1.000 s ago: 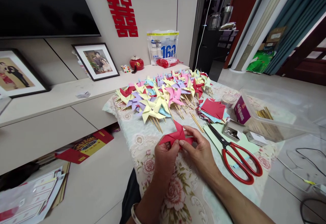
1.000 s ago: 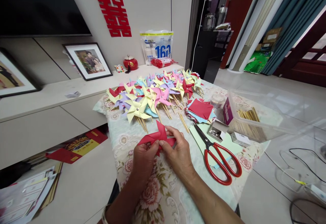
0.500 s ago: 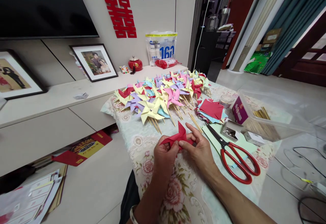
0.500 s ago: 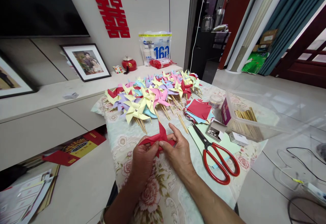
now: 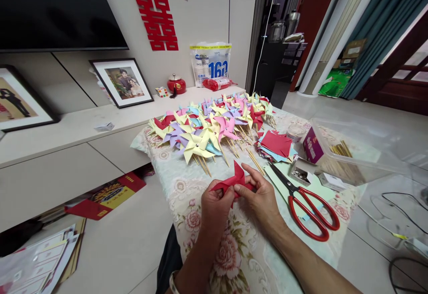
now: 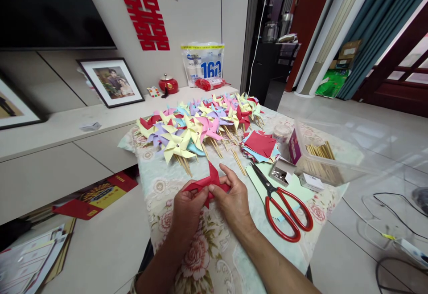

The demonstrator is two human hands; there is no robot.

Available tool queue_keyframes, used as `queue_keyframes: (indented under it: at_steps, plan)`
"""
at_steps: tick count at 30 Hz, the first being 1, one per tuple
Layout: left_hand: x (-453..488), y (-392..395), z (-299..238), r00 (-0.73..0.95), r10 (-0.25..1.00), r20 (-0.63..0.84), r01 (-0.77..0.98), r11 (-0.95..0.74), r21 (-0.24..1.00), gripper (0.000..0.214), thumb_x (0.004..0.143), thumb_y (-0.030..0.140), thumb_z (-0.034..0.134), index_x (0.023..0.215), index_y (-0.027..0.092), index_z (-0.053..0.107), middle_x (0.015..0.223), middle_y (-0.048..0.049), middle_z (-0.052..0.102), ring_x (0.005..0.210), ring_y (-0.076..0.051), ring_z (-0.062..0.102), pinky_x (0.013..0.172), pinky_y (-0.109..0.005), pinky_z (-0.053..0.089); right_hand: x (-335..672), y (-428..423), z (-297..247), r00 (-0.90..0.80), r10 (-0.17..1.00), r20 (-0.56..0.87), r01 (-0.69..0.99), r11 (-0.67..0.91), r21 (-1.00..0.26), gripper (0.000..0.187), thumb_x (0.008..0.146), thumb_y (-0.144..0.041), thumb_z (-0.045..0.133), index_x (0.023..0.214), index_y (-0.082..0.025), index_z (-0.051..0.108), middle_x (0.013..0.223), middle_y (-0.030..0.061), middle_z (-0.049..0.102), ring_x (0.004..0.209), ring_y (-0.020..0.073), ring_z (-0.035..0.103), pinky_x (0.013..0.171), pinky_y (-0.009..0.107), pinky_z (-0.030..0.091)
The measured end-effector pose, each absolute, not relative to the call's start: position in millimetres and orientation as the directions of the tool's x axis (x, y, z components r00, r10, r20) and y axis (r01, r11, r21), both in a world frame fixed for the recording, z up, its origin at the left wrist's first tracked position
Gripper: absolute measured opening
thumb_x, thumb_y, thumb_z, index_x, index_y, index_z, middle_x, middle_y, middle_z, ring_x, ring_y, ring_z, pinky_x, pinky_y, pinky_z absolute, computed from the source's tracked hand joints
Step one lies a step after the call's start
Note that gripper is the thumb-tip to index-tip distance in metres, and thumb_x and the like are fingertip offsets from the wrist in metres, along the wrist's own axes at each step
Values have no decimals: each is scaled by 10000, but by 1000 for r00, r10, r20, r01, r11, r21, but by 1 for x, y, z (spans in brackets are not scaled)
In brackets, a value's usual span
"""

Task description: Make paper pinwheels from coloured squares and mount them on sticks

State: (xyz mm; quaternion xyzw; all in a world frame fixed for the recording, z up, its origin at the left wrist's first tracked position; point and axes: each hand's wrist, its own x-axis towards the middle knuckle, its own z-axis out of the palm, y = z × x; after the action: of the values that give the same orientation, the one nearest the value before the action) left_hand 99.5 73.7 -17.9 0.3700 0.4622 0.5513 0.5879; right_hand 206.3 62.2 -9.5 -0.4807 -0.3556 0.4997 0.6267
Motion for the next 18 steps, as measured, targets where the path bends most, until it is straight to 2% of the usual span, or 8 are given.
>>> queue_keyframes:
  at_steps: [10,15,18]
  plan:
    - [98,72,-23,22,996,-90,-343,92,935,129,684,219,760,700,169,642,561,31,658,523,-112,579,532,-207,457,210,63,-7,233,971,-54,-251,6,-968,553,667,-298,810,1184,-200,641,737,-28,698,582,155,630,593,298,526]
    - [97,74,-27,81,989,-120,-375,142,916,203,688,277,800,792,154,676,695,-28,743,610,-153,653,629,-262,529,213,63,-3,207,977,-54,-258,1,-966,522,676,-272,770,1173,-184,637,711,-35,688,558,152,625,589,300,519]
    - [96,74,-26,97,985,-146,-369,172,913,204,698,281,795,800,150,676,692,-27,745,597,-152,654,627,-268,541,214,63,-2,226,974,-22,-209,26,-978,531,667,-263,757,1179,-185,637,715,-36,685,583,164,647,612,310,533]
